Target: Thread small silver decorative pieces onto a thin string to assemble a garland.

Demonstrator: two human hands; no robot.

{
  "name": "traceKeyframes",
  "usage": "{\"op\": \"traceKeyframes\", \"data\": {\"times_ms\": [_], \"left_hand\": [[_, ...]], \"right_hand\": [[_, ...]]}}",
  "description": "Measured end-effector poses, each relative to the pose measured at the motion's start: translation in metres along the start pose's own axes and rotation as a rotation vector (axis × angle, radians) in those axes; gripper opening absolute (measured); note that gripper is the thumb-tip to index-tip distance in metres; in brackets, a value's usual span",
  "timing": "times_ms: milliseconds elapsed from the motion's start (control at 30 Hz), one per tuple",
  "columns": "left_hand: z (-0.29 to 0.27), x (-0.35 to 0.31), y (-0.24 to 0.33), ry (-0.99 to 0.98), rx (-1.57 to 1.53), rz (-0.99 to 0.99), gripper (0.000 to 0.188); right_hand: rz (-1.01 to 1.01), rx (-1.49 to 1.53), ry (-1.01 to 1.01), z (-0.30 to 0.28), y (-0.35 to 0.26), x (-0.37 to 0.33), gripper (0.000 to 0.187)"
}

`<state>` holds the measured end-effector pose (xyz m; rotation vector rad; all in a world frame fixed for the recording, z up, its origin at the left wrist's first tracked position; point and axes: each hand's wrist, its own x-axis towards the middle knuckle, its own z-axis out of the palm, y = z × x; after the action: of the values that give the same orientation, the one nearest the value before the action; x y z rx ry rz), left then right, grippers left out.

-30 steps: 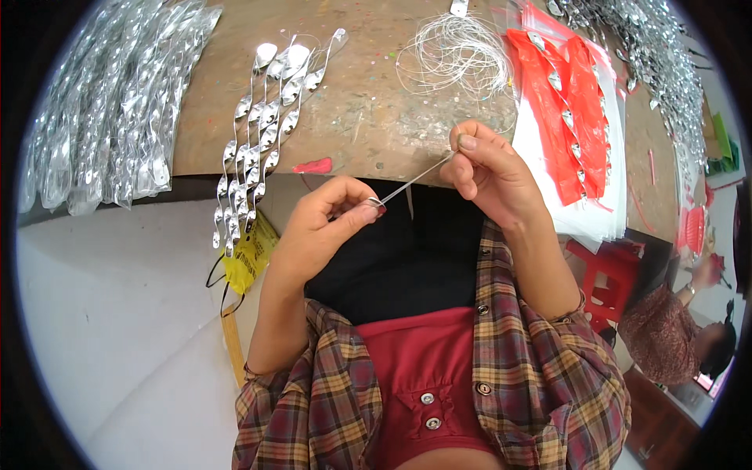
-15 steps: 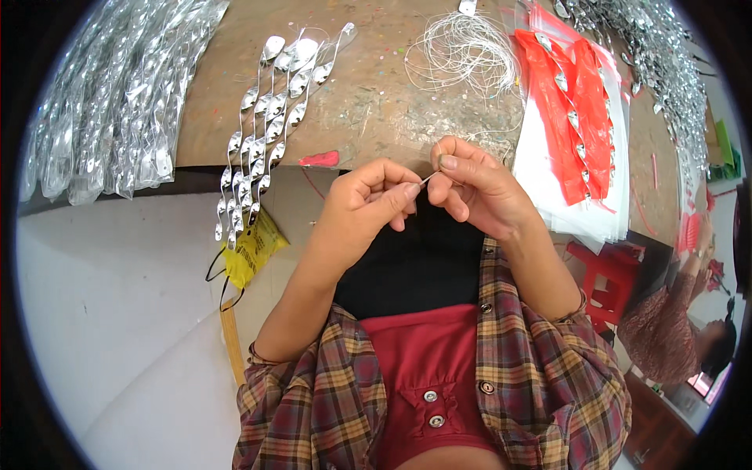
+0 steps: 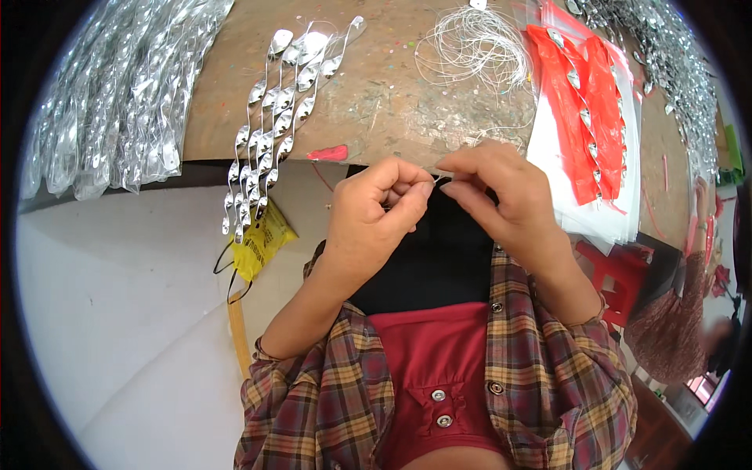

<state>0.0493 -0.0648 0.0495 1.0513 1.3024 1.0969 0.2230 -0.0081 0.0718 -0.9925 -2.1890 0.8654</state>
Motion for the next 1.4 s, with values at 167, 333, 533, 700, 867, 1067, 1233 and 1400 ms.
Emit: {"op": "traceKeyframes", "data": {"times_ms": [167, 333, 533, 700, 867, 1067, 1233, 1400], "left_hand": [[0.002, -0.001, 0.002, -0.047, -0.044, -0.012, 0.01], [0.004, 0.0, -0.006, -0.039, -0.15, 0.016, 0.013], [0.008, 0.003, -0.008, -0.017, -0.344, 0.041, 0.014], [0.007, 0.002, -0.01, 0.019, -0.371, 0.012, 0.015], [0.008, 0.003, -0.012, 0.012, -0.377, -0.009, 0.014], [0.006, 0.004, -0.014, -0.021, -0.372, -0.036, 0.012], [0.005, 0.004, -0.016, -0.043, -0.392, -0.065, 0.011], [0.005, 0.004, -0.017, -0.048, -0.412, -0.099, 0.011]], "right_hand": [[-0.138, -0.15, 0.026, 0.008, 0.012, 0.002, 0.015], [0.286, 0.571, 0.03, 0.013, 0.01, 0.0, 0.006], [0.469, 1.018, -0.091, 0.014, 0.014, 0.0, 0.009], [0.51, 1.016, -0.118, 0.014, 0.015, 0.001, 0.01], [0.506, 0.981, -0.109, 0.014, 0.018, 0.0, 0.011], [0.524, 0.996, -0.137, 0.015, 0.023, -0.004, 0.012], [0.543, 1.001, -0.146, 0.017, 0.025, -0.006, 0.012], [0.557, 1.02, -0.156, 0.016, 0.025, -0.006, 0.012]]}}
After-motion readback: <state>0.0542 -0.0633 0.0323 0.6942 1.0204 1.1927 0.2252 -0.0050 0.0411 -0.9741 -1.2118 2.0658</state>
